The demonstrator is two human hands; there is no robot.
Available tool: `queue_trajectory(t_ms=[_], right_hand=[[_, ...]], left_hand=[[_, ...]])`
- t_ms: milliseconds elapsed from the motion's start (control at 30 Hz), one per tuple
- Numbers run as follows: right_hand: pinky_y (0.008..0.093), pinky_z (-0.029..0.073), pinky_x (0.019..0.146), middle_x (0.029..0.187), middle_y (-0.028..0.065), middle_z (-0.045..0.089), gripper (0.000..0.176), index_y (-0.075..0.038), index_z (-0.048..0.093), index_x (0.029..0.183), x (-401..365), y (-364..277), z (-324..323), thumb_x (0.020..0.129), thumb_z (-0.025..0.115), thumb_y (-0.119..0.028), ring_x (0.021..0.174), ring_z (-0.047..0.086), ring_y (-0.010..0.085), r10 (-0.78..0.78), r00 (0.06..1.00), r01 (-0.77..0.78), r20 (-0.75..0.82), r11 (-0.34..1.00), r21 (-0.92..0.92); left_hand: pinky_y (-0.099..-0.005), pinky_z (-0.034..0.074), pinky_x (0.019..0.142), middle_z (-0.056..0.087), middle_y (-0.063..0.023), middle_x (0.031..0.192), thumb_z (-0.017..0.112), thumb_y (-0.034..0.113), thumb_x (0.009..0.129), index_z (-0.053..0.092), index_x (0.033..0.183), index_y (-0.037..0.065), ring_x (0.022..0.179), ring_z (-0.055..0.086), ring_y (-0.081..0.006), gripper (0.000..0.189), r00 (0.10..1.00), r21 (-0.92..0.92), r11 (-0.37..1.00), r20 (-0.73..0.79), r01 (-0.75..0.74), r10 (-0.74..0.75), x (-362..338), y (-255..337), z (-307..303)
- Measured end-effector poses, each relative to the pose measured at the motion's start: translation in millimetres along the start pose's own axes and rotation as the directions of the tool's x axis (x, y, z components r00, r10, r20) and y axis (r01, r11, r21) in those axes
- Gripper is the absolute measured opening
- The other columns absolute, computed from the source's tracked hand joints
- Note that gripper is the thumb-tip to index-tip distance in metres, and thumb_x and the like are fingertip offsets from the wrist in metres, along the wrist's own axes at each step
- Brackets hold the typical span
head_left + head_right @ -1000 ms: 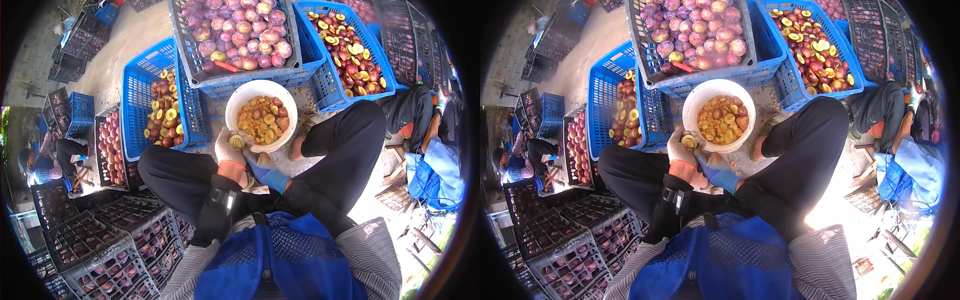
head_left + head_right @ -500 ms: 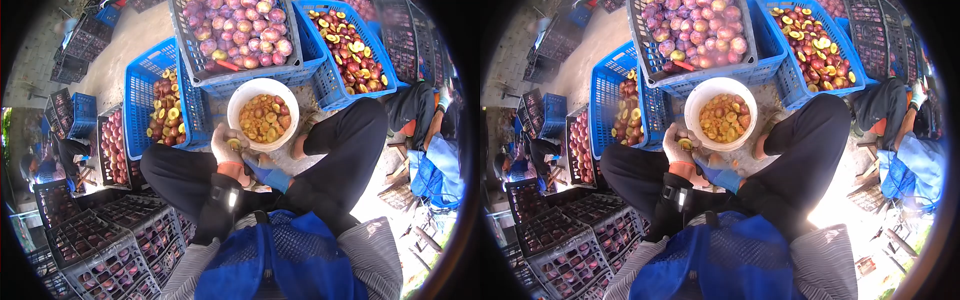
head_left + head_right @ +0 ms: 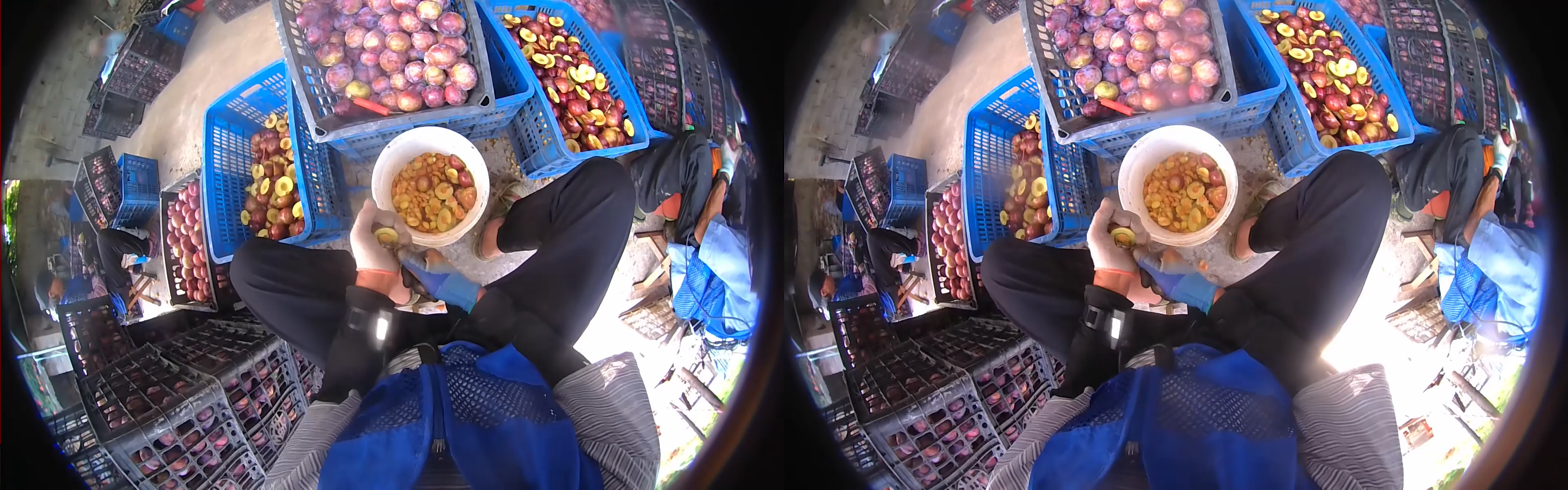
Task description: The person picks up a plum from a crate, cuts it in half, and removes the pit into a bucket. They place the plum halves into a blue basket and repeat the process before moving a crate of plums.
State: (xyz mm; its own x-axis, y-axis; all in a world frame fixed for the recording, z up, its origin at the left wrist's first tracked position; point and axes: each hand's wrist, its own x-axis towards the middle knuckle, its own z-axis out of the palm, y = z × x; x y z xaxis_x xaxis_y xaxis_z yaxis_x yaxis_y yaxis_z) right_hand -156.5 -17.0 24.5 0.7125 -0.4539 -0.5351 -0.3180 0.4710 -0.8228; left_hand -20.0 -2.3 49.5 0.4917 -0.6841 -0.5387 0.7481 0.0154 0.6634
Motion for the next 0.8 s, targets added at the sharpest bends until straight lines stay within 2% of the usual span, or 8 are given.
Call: queue_trajectory(t_ms=[67, 267, 367, 467, 667, 733, 767, 800], right_hand=[[0.0279, 0.036, 0.043, 0.056, 0.0000, 0.054, 0.062, -0.007, 0.062, 0.074, 3, 9, 2, 0.103, 0.048, -0.059, 0.045, 0.048, 0.0112, -0.175, 0.985, 0.175, 0.007, 0.981, -0.085], [0.0256, 0.023, 0.037, 0.051, -0.0021, 0.042, 0.048, -0.010, 0.059, 0.090, 6, 7, -3, 0.104, 0.050, -0.055, 0.039, 0.031, 0.0076, 0.272, 0.799, -0.596, 0.537, 0.483, 0.642], [0.0270, 0.025, 0.036, 0.046, -0.0037, 0.033, 0.055, -0.011, 0.056, 0.092, 4, 4, -7, 0.106, 0.035, -0.060, 0.034, 0.027, 0.0093, -0.041, 0.783, -0.454, 0.620, 0.644, 0.616], [0.0279, 0.026, 0.037, 0.046, -0.0036, 0.031, 0.061, -0.009, 0.057, 0.089, 20, 6, -8, 0.106, 0.032, -0.062, 0.033, 0.027, 0.0104, -0.239, 0.788, -0.425, 0.567, 0.454, 0.783], [0.0253, 0.031, 0.041, 0.051, -0.0031, 0.039, 0.053, -0.011, 0.061, 0.091, 33, -2, -6, 0.100, 0.050, -0.062, 0.039, 0.038, 0.0123, 0.348, 0.936, -0.289, 0.043, 0.698, 0.655], [0.0306, 0.039, 0.046, 0.056, 0.0043, 0.053, 0.053, -0.004, 0.067, 0.089, 37, 11, -8, 0.100, 0.055, -0.055, 0.045, 0.050, 0.0162, 0.190, 0.954, -0.130, -0.230, 0.959, 0.252], [0.0320, 0.040, 0.048, 0.058, 0.0061, 0.055, 0.053, -0.003, 0.068, 0.089, 46, 21, -10, 0.100, 0.057, -0.054, 0.047, 0.052, 0.0165, 0.162, 0.942, -0.125, -0.294, 0.982, 0.141], [0.0334, 0.041, 0.049, 0.060, 0.0080, 0.057, 0.053, -0.001, 0.070, 0.088, 53, 25, -12, 0.099, 0.058, -0.052, 0.048, 0.054, 0.0168, 0.123, 0.928, -0.121, -0.351, 0.992, 0.028]], left_hand=[[-0.0327, 0.036, 0.041, 0.053, -0.0101, 0.057, 0.054, 0.046, 0.100, 0.050, 0.065, 0.009, 0.044, 0.048, -0.0224, 0.051, 0.993, -0.076, 0.993, 0.090, 0.087, -0.080, 2, 0, -8], [-0.0344, 0.038, 0.046, 0.051, -0.0092, 0.060, 0.048, 0.050, 0.103, 0.049, 0.068, 0.011, 0.048, 0.048, -0.0218, 0.052, 0.919, -0.001, 1.000, 0.394, -0.009, 0.009, 17, 0, -22], [-0.0359, 0.045, 0.057, 0.049, -0.0073, 0.061, 0.045, 0.054, 0.104, 0.051, 0.070, 0.012, 0.059, 0.053, -0.0229, 0.054, 0.836, -0.205, 0.956, 0.545, 0.208, -0.065, 25, 2, -18], [-0.0344, 0.045, 0.058, 0.054, -0.0087, 0.064, 0.042, 0.061, 0.102, 0.054, 0.072, 0.012, 0.061, 0.053, -0.0254, 0.059, 0.989, -0.202, 0.979, -0.137, 0.035, -0.064, 58, -15, -27], [-0.0338, 0.045, 0.051, 0.061, -0.0084, 0.070, 0.054, 0.047, 0.102, 0.059, 0.081, 0.010, 0.059, 0.058, -0.0222, 0.043, 0.928, -0.033, 0.969, -0.299, -0.244, 0.224, 52, 41, -37], [-0.0325, 0.047, 0.053, 0.061, -0.0063, 0.070, 0.055, 0.039, 0.102, 0.061, 0.082, 0.009, 0.060, 0.058, -0.0184, 0.038, 0.779, 0.422, 0.793, -0.261, -0.439, 0.570, 63, 72, -57], [-0.0371, 0.052, 0.065, 0.065, -0.0097, 0.080, 0.055, 0.035, 0.101, 0.065, 0.090, 0.004, 0.073, 0.064, -0.0239, 0.034, 0.652, 0.752, 0.452, -0.041, -0.479, 0.757, 71, 87, -74], [-0.0421, 0.053, 0.081, 0.068, -0.0159, 0.095, 0.060, 0.033, 0.096, 0.068, 0.102, 0.002, 0.089, 0.066, -0.0328, 0.032, 0.547, 0.976, -0.215, 0.197, -0.031, 0.813, 72, 97, -78]])
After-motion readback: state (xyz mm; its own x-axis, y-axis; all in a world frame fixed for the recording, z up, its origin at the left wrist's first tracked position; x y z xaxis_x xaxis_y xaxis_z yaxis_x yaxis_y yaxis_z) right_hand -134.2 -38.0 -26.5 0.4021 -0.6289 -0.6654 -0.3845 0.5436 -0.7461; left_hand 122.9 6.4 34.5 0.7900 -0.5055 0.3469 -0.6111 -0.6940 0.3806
